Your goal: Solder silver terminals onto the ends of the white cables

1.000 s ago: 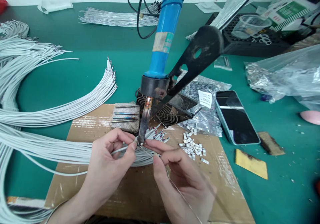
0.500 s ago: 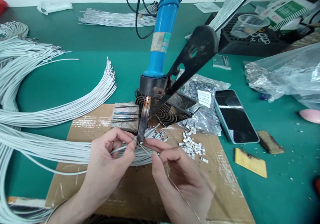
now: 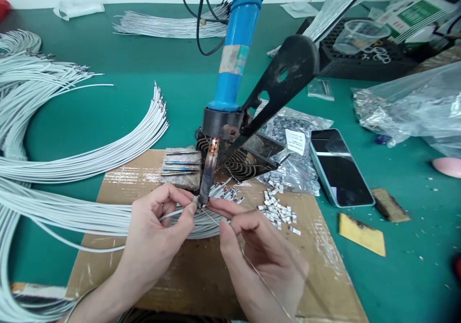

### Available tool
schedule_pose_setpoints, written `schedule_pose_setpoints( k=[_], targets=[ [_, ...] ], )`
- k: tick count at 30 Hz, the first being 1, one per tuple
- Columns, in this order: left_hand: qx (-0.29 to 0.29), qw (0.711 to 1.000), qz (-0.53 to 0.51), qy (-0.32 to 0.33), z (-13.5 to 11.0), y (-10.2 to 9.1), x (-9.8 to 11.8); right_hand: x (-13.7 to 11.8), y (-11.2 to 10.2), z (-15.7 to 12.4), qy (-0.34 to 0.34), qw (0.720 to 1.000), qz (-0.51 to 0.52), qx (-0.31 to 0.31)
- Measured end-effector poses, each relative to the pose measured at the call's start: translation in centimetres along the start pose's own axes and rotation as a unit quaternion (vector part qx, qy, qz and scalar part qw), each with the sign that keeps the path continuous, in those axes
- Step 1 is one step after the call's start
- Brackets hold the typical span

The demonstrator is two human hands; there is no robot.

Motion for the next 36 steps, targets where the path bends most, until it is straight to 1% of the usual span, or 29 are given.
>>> schedule_pose_setpoints(
  k=[5, 12, 20, 29, 36],
  targets=[
    [0.003, 1.0, -0.003, 0.002, 0.06, 0.0, -0.29, 0.16, -0.01, -0.14, 0.001, 1.0, -0.001, -0.005],
    [0.006, 1.0, 0.001, 0.006, 0.08, 0.15, -0.21, -0.16, -0.02, -0.11, -0.006, 1.0, -0.006, 0.006],
    [0.007, 1.0, -0.003, 0.015, -0.04, 0.06, 0.17, -0.56, -0.01, -0.06, 0.009, 0.999, -0.005, 0.046],
    [0.008, 1.0, -0.004, 0.014, -0.04, 0.02, -0.01, -0.65, 0.04, 0.05, -0.003, 0.999, -0.008, 0.044],
    [0.007, 1.0, 0.0, 0.009, -0.1, -0.04, -0.1, -0.56, 0.04, -0.09, 0.01, 0.999, -0.007, 0.039]
  ],
)
Point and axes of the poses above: each hand's wrist, its own z-axis towards the middle knuckle, its own y-axis out of the palm, x = y × z, the point moved 6 cm from there along z, towards the middle knuckle, and after that the axes turned 12 degrees about -y, right-handed, at the moved point
